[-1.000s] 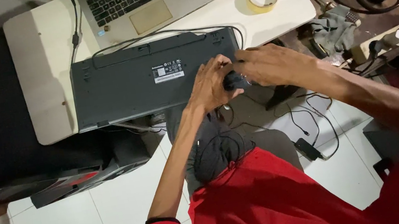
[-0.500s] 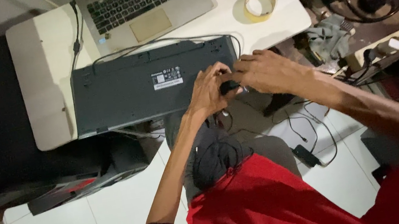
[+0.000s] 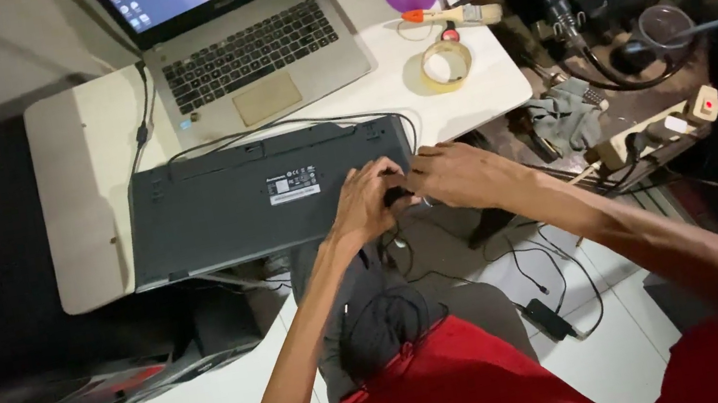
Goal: Disassembling a laptop by prying the back cover and manipulating internal components using a small screwdriver.
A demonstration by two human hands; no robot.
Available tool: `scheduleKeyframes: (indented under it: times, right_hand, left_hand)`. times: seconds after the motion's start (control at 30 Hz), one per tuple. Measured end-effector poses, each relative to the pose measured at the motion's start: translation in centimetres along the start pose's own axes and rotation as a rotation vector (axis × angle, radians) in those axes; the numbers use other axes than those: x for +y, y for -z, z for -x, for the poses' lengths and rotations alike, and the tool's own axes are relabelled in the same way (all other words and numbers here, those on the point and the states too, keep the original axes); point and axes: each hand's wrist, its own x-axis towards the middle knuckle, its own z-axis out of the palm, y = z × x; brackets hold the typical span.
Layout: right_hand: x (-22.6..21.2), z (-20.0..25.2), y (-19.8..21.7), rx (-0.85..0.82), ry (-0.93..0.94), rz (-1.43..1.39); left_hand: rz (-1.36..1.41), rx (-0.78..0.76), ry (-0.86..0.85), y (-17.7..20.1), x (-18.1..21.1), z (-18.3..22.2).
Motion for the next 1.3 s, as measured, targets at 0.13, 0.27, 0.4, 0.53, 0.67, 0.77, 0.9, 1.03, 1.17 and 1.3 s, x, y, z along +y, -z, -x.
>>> scheduleKeyframes:
  times: [0.13, 0.27, 0.4, 0.53, 0.67, 0.77, 0.9, 1.03, 1.17, 1.3]
  right_hand:
    - [-0.5, 0.1, 0.2, 0.061, -0.060, -0.048]
    - [-0.1, 0.2, -1.4, 0.007, -0.097, -0.088]
    - [-0.3, 0.3, -1.4, -0.058, -0.147, -0.083]
    - [-0.8, -0.1, -0.6, -0.025, -0.051, 0.018]
    - [-1.4, -0.1, 0.1, 0.011, -0.060, 0.055]
    - [-1.5, -0.2, 1.0, -0.007, -0.071, 0.051]
    - [-2.0, 0.1, 3.1, 0.025, -0.120, 0.018]
    - [-1.8, 0.1, 1.1, 0.037, -0.127, 0.104]
    - [-1.0, 1.0, -0.1, 0.125, -0.158, 0.094]
    - [-0.2, 2.5, -0.6, 0.273, -0.227, -0.039]
  left_hand:
    - [0.050, 0.003, -0.023, 2.4, 1.9, 0.5]
    - [0.064, -0.019, -0.048, 1.5, 0.8, 0.4]
    - [0.052, -0.023, -0.061, 1.0, 0.1, 0.2]
    - [0.067, -0.029, -0.044, -0.3, -1.2, -0.1]
    - [0.068, -0.043, -0.003, -1.0, -2.0, -0.2]
    - [0.104, -0.042, 0.007, 0.2, -0.9, 0.0]
    - [0.131, -0.035, 0.047, 0.5, -0.3, 0.2]
    - [0.122, 0.001, -0.022, 1.0, 0.2, 0.3]
    - [0.131, 0.030, -0.033, 0.7, -0.1, 0.4]
    - [0.142, 0.014, -0.056, 0.9, 0.0, 0.6]
